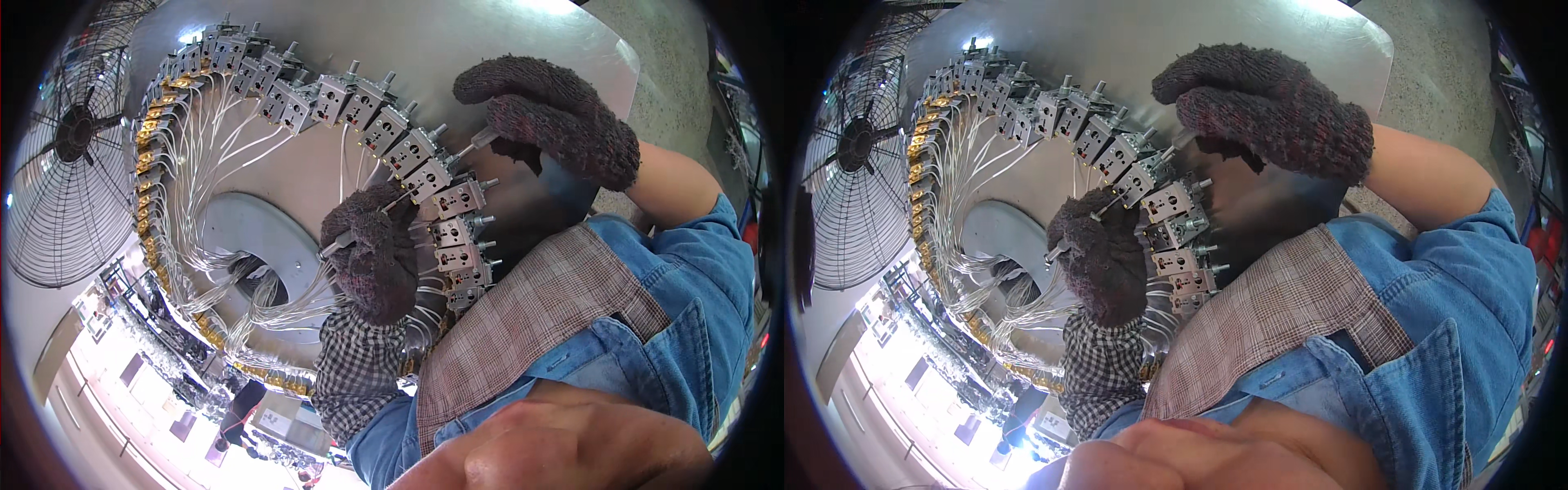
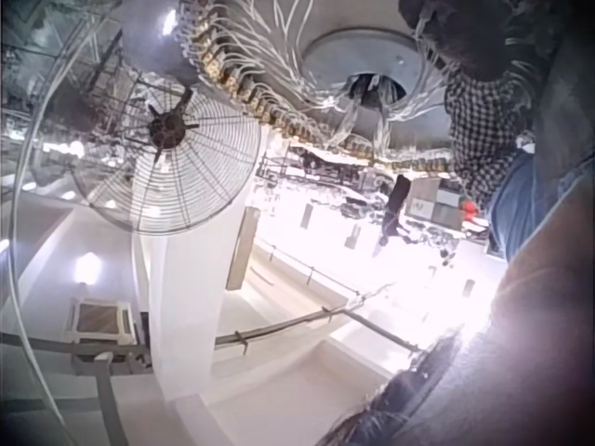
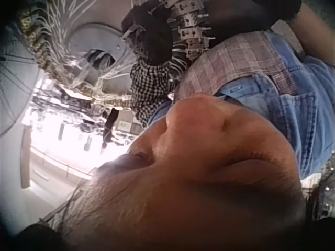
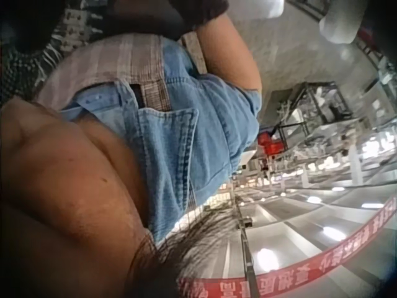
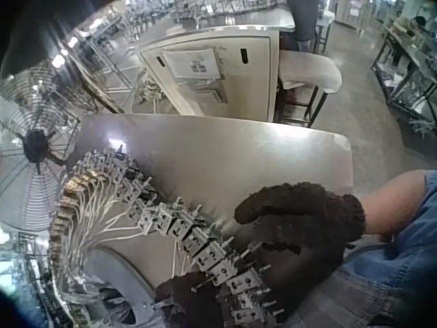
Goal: Wiring and assembling small electronic components onto a circular industrial frame at a workbench.
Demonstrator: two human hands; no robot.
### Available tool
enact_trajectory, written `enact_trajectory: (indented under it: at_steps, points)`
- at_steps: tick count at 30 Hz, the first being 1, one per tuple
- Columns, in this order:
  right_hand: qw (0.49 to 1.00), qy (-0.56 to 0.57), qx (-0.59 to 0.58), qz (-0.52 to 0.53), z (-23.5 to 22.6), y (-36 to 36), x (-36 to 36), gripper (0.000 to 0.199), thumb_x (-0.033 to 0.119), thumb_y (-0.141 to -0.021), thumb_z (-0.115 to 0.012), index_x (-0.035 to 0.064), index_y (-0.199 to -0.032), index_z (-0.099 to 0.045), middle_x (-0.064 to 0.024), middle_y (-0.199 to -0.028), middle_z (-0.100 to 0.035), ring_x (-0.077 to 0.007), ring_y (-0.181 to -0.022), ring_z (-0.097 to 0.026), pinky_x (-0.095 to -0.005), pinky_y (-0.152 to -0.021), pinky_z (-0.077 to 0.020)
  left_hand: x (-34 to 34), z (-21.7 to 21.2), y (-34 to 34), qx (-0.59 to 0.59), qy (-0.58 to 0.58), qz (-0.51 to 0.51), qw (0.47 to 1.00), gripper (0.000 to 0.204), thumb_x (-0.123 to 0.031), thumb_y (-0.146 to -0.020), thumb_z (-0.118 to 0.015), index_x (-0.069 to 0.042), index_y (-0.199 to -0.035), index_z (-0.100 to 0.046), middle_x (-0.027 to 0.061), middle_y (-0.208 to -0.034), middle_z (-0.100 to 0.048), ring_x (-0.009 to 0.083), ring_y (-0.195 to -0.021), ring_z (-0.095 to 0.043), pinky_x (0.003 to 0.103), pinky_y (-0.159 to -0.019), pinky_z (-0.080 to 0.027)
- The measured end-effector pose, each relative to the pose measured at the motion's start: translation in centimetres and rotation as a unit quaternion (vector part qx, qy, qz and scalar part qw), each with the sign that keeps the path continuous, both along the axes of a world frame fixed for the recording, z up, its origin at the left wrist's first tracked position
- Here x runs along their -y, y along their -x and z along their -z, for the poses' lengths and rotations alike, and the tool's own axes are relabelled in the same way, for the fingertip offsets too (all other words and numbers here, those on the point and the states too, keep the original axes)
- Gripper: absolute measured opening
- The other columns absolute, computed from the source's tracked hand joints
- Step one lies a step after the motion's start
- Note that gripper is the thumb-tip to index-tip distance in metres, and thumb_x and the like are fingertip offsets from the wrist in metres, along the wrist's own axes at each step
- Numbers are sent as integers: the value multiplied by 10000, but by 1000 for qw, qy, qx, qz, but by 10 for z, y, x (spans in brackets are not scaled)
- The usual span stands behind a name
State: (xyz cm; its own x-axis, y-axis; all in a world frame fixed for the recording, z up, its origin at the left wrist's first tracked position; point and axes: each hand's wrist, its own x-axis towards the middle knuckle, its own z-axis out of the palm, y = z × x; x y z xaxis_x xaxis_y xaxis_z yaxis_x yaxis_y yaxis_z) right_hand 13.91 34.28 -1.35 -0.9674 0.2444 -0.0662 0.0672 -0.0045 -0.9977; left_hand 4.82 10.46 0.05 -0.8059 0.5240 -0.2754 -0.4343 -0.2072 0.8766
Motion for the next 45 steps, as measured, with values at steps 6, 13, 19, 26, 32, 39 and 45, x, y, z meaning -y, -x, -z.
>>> enact_trajectory:
  at_steps: [6,13,19,26,32,39,45]
  points:
    - [998,64,2,-13,0,-5,-3,287,211,-879,-534,53,-1117,-563,-60,-1101,-573,-129,-937,-560,-266,-799,-493,-9,-9,0,17,-21,32,999,270,-216,-890,-495,-94,-1129,-463,146,-1090,-544,295,-994,-560,455,-774,-514]
    - [983,132,130,10,-11,-4,-3,300,216,-889,-514,56,-1141,-542,-52,-986,-583,-87,-787,-560,-228,-636,-488,-3,-5,-1,27,-22,5,999,253,-222,-891,-492,-98,-1110,-467,134,-1094,-546,290,-992,-562,454,-786,-508]
    - [995,93,28,-20,-11,-11,-4,322,240,-876,-539,138,-1180,-523,-29,-873,-589,-76,-726,-550,-212,-570,-474,-3,-13,1,72,-31,28,997,269,-215,-877,-514,-100,-1116,-471,134,-1085,-556,289,-1003,-559,454,-803,-498]
    - [998,59,1,-21,-1,-15,-6,328,207,-874,-540,110,-1185,-515,-49,-913,-594,-110,-830,-562,-240,-597,-485,-5,-11,-3,33,5,39,999,288,-244,-878,-519,-103,-1126,-474,136,-1097,-549,305,-1002,-555,459,-812,-488]
    - [978,192,75,42,-5,-49,-1,276,153,-896,-487,58,-1153,-525,-78,-878,-597,-90,-621,-561,-213,-547,-471,5,-22,-5,32,56,40,997,267,-251,-886,-511,-82,-1091,-482,135,-1066,-556,301,-1011,-549,435,-821,-491]
    - [981,119,46,147,8,-66,25,307,161,-875,-518,29,-1152,-516,-63,-743,-601,-60,-510,-510,-207,-455,-426,-6,-28,-16,-8,73,67,995,273,-254,-891,-505,-16,-1021,-475,136,-984,-556,267,-944,-557,378,-871,-461]
    - [986,86,20,141,7,-64,30,335,174,-861,-541,33,-1164,-509,-51,-742,-603,-67,-550,-529,-213,-494,-447,-9,-21,-16,2,20,66,998,318,-294,-891,-499,-4,-1016,-473,131,-983,-543,251,-952,-547,381,-884,-447]
